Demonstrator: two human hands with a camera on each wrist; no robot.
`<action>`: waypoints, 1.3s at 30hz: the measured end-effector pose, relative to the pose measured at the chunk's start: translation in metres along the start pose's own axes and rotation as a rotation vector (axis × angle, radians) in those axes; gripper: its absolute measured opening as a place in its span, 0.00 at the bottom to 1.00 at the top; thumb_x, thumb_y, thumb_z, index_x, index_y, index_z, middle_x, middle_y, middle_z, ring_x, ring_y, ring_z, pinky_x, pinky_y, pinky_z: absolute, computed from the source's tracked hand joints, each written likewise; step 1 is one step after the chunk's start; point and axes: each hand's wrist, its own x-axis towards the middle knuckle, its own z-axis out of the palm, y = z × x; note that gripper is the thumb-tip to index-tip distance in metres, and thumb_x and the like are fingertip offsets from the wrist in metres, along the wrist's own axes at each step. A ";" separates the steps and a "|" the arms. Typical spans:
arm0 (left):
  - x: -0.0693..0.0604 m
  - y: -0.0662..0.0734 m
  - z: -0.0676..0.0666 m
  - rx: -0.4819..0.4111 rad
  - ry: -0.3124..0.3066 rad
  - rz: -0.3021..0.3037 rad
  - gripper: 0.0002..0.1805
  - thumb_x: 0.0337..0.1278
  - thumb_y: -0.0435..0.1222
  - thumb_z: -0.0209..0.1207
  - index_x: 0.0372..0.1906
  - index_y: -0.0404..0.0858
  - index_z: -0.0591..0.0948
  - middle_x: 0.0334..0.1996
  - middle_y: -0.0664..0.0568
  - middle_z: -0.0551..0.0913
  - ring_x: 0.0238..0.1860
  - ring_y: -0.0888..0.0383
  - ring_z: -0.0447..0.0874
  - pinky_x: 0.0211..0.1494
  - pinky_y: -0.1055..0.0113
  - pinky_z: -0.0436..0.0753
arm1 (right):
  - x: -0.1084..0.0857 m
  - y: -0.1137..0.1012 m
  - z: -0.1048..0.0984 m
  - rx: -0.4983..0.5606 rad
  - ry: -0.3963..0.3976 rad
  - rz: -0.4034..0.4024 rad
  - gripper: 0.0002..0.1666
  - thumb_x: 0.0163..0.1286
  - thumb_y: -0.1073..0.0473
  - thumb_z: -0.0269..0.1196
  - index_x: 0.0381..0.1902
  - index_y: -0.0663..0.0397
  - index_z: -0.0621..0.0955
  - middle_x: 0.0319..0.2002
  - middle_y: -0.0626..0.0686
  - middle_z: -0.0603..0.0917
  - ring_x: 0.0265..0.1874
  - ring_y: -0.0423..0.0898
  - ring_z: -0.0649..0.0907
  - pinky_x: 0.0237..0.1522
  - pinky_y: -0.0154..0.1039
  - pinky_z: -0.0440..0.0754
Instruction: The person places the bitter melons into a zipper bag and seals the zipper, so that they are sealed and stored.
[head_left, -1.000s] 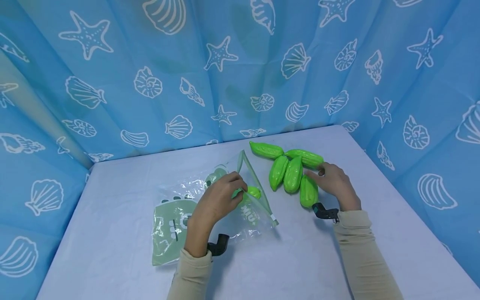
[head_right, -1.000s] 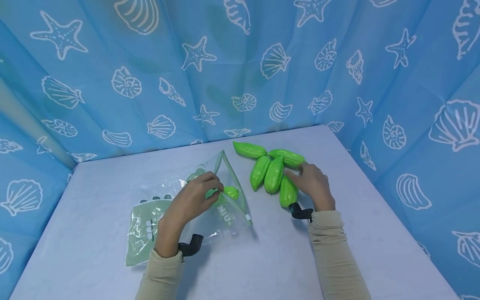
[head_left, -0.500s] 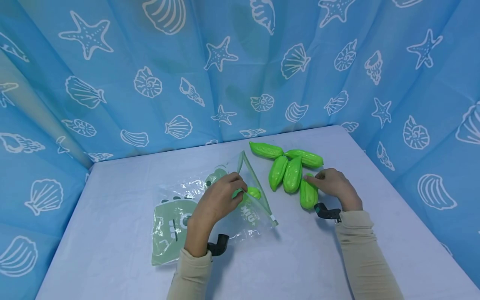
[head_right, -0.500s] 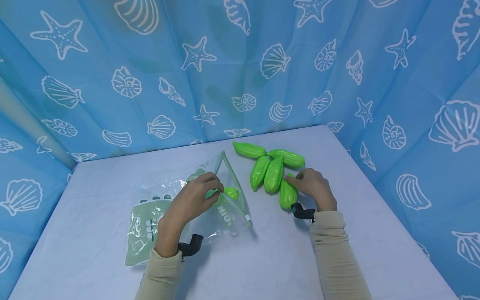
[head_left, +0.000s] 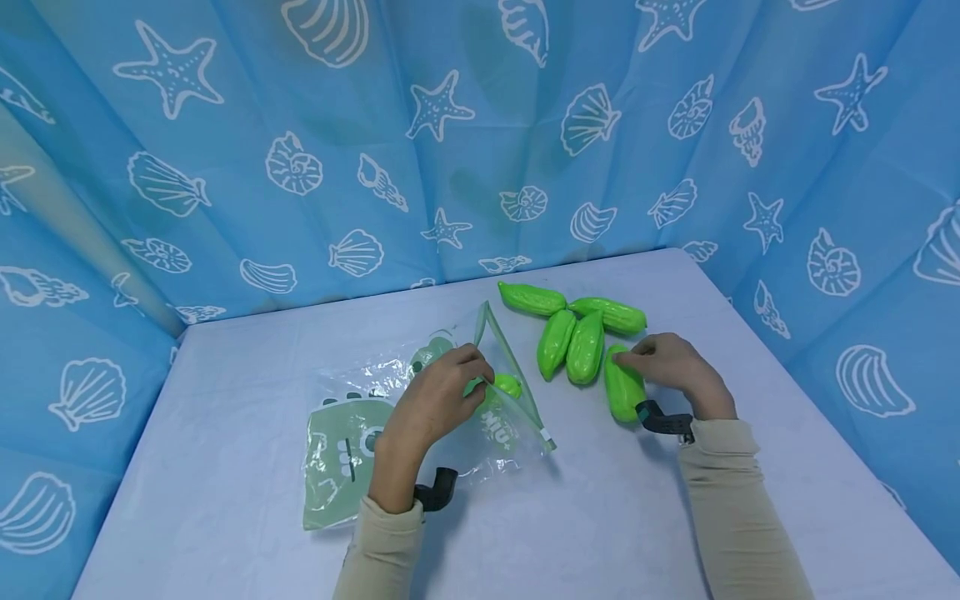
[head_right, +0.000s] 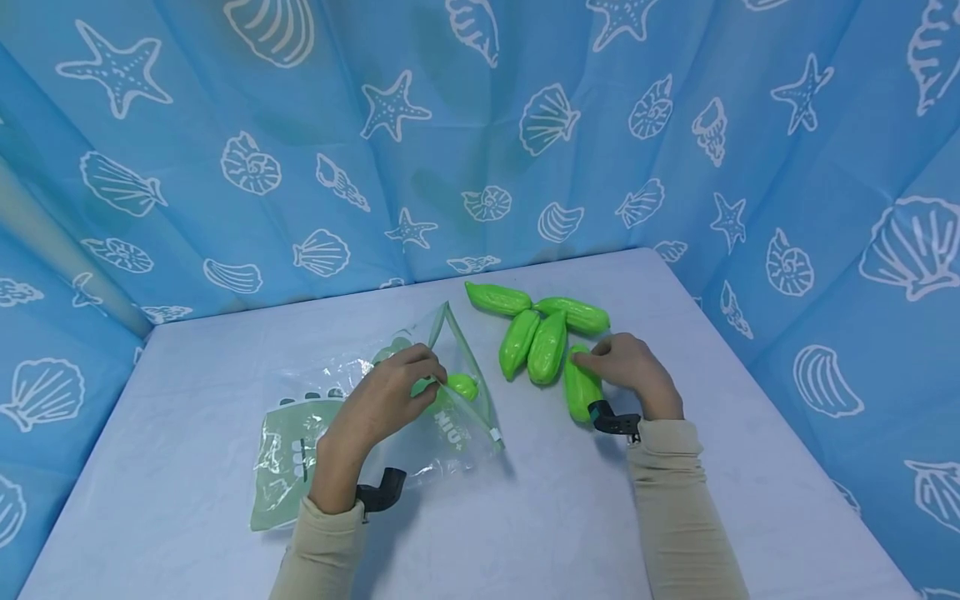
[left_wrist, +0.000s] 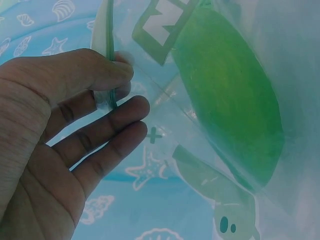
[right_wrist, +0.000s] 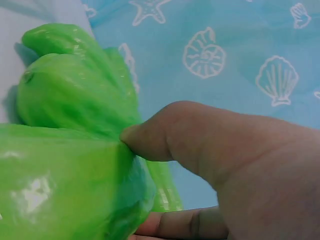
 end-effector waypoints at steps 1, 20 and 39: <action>0.000 0.000 0.000 0.000 0.000 0.001 0.08 0.56 0.27 0.68 0.38 0.41 0.88 0.40 0.55 0.81 0.41 0.58 0.81 0.41 0.67 0.82 | -0.001 0.000 -0.002 0.007 0.010 -0.004 0.47 0.70 0.32 0.56 0.63 0.73 0.73 0.59 0.71 0.75 0.55 0.65 0.75 0.49 0.58 0.77; 0.000 0.000 0.002 -0.004 -0.018 -0.005 0.08 0.56 0.27 0.68 0.38 0.41 0.88 0.41 0.54 0.81 0.41 0.58 0.81 0.40 0.68 0.82 | -0.023 -0.028 -0.009 0.350 0.323 -0.185 0.39 0.71 0.42 0.62 0.66 0.66 0.71 0.56 0.65 0.77 0.55 0.59 0.74 0.52 0.50 0.73; 0.001 -0.002 0.001 -0.014 -0.008 0.018 0.08 0.56 0.26 0.67 0.38 0.40 0.88 0.40 0.54 0.82 0.40 0.57 0.82 0.40 0.67 0.82 | -0.018 -0.052 0.012 0.586 0.482 -0.307 0.33 0.71 0.48 0.65 0.66 0.60 0.72 0.57 0.59 0.82 0.51 0.45 0.77 0.48 0.30 0.75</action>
